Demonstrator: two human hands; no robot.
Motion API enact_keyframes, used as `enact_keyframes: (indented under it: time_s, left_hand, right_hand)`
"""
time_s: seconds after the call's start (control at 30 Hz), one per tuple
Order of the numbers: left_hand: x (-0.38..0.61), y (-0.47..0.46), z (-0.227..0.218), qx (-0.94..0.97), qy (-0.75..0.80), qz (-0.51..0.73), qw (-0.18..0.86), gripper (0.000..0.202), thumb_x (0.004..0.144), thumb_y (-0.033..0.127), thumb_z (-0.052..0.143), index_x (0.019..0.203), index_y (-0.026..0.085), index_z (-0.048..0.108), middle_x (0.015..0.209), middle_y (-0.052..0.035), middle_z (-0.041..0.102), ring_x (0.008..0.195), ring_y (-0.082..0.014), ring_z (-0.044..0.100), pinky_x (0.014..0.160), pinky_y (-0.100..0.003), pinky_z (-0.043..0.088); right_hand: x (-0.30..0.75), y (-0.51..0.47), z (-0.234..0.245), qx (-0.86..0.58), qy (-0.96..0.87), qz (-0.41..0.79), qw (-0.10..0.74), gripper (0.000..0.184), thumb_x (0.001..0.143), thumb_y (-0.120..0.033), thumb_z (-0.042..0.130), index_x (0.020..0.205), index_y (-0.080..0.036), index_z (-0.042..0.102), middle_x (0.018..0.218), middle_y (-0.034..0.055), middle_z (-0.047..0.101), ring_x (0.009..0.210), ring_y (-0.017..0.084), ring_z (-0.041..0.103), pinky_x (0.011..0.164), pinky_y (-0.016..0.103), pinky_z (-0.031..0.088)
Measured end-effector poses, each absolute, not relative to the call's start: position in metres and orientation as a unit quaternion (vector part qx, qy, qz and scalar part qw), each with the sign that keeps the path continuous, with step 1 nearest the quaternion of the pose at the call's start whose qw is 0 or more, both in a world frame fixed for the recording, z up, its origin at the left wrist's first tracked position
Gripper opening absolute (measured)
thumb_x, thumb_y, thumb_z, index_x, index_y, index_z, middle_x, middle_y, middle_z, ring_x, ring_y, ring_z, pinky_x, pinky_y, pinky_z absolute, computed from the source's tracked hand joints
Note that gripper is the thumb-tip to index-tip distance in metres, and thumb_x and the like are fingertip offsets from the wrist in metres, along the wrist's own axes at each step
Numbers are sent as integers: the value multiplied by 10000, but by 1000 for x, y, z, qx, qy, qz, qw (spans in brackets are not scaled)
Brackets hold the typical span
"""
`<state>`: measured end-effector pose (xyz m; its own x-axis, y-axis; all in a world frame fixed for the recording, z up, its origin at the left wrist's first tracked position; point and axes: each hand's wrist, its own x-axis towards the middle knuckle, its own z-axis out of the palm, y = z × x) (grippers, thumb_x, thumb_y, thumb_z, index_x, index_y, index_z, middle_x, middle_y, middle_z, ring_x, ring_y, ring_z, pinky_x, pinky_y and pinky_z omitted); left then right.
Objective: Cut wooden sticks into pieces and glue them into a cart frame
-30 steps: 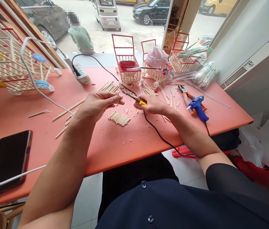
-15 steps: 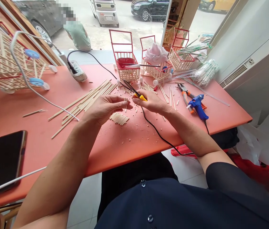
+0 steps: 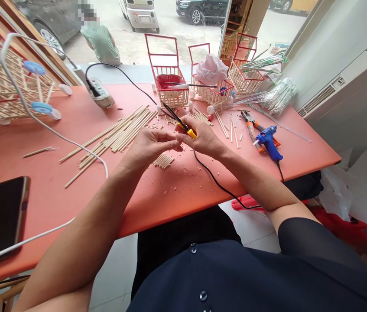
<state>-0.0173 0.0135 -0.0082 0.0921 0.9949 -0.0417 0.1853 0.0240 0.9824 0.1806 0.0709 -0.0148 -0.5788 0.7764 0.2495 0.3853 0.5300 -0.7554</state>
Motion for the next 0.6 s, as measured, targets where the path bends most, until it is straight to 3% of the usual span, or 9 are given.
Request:
enact_keyframes:
  time_s: [0.17,0.4,0.5,0.6]
  left_hand:
    - [-20,15,-8,552,538,399,497,538,572,630,1065,862,198,928,838,-139,886,950,-354,867,895,-426,667]
    - [-19,17,-12,506,538,378,558,680,475,698,1078,891,183,926,949,-196,899,1017,-365,859,897,-433,648]
    - [-24,16,-6,521,548,370,540,588,511,632,1062,878,197,914,928,-174,894,1005,-355,852,886,-425,638]
    - [-42,14,8,555,597,364,450,371,599,489,983,832,219,881,881,-110,873,954,-300,808,846,-376,600]
  right_hand:
    - [180,71,-16,-359,-818,337,298,231,928,-387,634,1071,-206,616,1116,79,753,1000,227,659,980,383,509]
    - [178,72,-15,-365,-812,345,297,167,938,-332,620,1055,-213,614,1136,69,752,1038,225,673,1007,374,521]
    - [178,71,-15,-365,-814,340,297,166,962,-351,614,1054,-213,613,1122,70,744,1027,227,667,996,379,519]
    - [181,74,-15,-383,-803,340,305,221,1005,-430,620,1063,-217,610,1109,75,734,1004,231,659,968,390,516]
